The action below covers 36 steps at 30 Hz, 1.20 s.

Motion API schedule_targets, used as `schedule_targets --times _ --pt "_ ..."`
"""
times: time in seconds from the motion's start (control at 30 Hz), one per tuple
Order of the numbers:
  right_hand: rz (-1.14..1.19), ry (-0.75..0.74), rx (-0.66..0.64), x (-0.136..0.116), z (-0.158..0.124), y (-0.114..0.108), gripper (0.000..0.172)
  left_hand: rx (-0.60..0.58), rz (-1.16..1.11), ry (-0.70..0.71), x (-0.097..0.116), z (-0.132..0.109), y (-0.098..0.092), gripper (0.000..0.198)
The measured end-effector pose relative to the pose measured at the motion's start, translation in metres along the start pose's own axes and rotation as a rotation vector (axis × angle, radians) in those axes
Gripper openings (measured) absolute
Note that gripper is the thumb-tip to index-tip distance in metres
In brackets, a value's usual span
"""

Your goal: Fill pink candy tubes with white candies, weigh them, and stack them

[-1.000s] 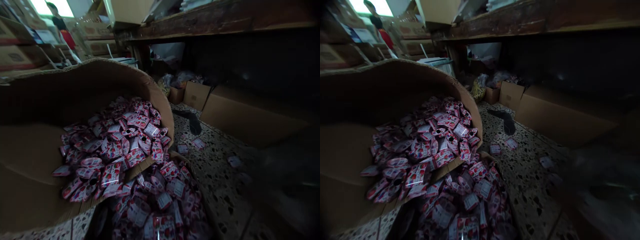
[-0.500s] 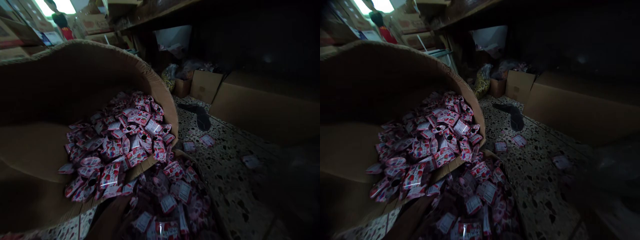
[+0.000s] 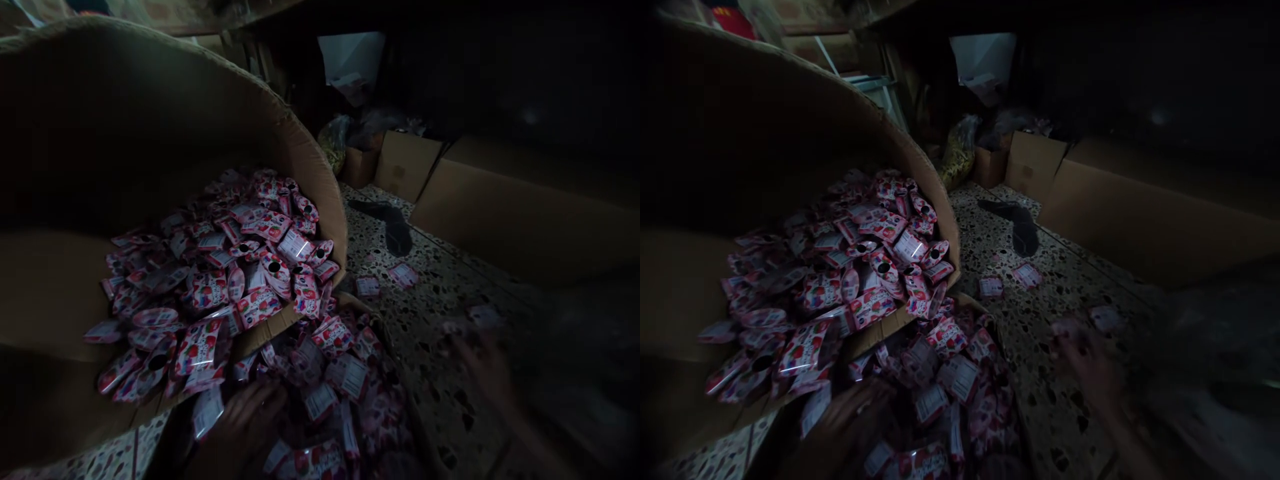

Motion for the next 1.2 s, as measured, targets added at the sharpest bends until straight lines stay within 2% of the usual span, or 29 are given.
schedule_targets --times 0.07,0.13,0.2,0.23,0.3,0.37,0.43,0.5,0.6,0.7,0.77,0.8,0.87,0.9,0.93,0.97,1.03,1.07,1.13,1.2 --pt "0.122 -0.096 -0.132 -0.018 -0.003 0.01 0.054 0.051 -0.057 -0.036 0.001 0.019 -0.002 0.048" --pt "0.259 -0.2 -0.212 -0.041 0.006 0.024 0.06 0.125 -0.1 -0.094 0.0 0.035 -0.004 0.041" --pt "0.269 -0.177 -0.131 -0.052 0.031 0.039 0.056 0.169 -0.131 -0.137 0.0 0.044 -0.003 0.037" --pt "0.22 -0.132 -0.077 -0.052 0.048 0.05 0.053 0.17 -0.144 -0.143 0.0 0.046 -0.002 0.036" --pt "0.052 -0.131 -0.087 -0.051 0.08 0.083 0.048 0.158 -0.156 -0.147 0.001 0.047 0.004 0.034" --pt "-0.15 -0.297 -0.222 -0.054 0.103 0.126 0.049 0.152 -0.152 -0.145 0.003 0.047 0.011 0.033" --pt "-0.346 -0.469 -0.424 -0.052 0.112 0.171 0.06 0.138 -0.144 -0.132 0.007 0.051 0.021 0.033" --pt "-0.446 -0.549 -0.565 -0.046 0.111 0.203 0.065 0.1 -0.136 -0.114 0.014 0.062 0.035 0.038" --pt "-0.461 -0.531 -0.6 -0.035 0.107 0.223 0.058 0.016 -0.127 -0.12 0.026 0.092 0.06 0.053" --pt "-0.484 -0.448 -0.562 -0.02 0.105 0.221 0.052 -0.074 -0.11 -0.159 0.031 0.121 0.084 0.077" --pt "-0.504 -0.372 -0.511 -0.014 0.104 0.208 0.047 -0.119 -0.09 -0.162 0.029 0.13 0.095 0.087" --pt "-0.47 -0.313 -0.452 -0.014 0.103 0.196 0.045 -0.134 -0.08 -0.153 0.027 0.13 0.099 0.086" --pt "-0.264 -0.164 -0.291 -0.023 0.096 0.162 0.045 -0.144 -0.067 -0.116 0.022 0.12 0.102 0.077" --pt "-0.086 -0.087 -0.211 -0.031 0.089 0.143 0.048 -0.135 -0.06 -0.091 0.019 0.112 0.102 0.071" --pt "0.09 -0.05 -0.193 -0.043 0.08 0.128 0.048 -0.116 -0.055 -0.053 0.018 0.102 0.101 0.065" --pt "0.221 -0.073 -0.267 -0.058 0.07 0.119 0.047 -0.088 -0.048 -0.017 0.017 0.092 0.1 0.059" --pt "0.394 -0.204 -0.509 -0.091 0.051 0.112 0.05 -0.018 -0.047 0.004 0.013 0.073 0.1 0.048" --pt "0.437 -0.243 -0.582 -0.1 0.047 0.112 0.053 0.015 -0.058 -0.014 0.01 0.067 0.101 0.04" --pt "0.451 -0.24 -0.54 -0.099 0.061 0.116 0.058 0.053 -0.098 -0.069 0.005 0.062 0.105 0.027" --pt "0.312 -0.154 -0.363 -0.074 0.096 0.125 0.057 0.058 -0.145 -0.114 0.0 0.067 0.11 0.021"
Point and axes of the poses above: each hand's wrist, its own z-axis towards the middle knuckle, its own y-axis out of the palm, x = y × z, the point moved 6 cm from there along z, towards the middle knuckle, and after that the axes turned 5 degrees about -z, right-handed, at the moved point
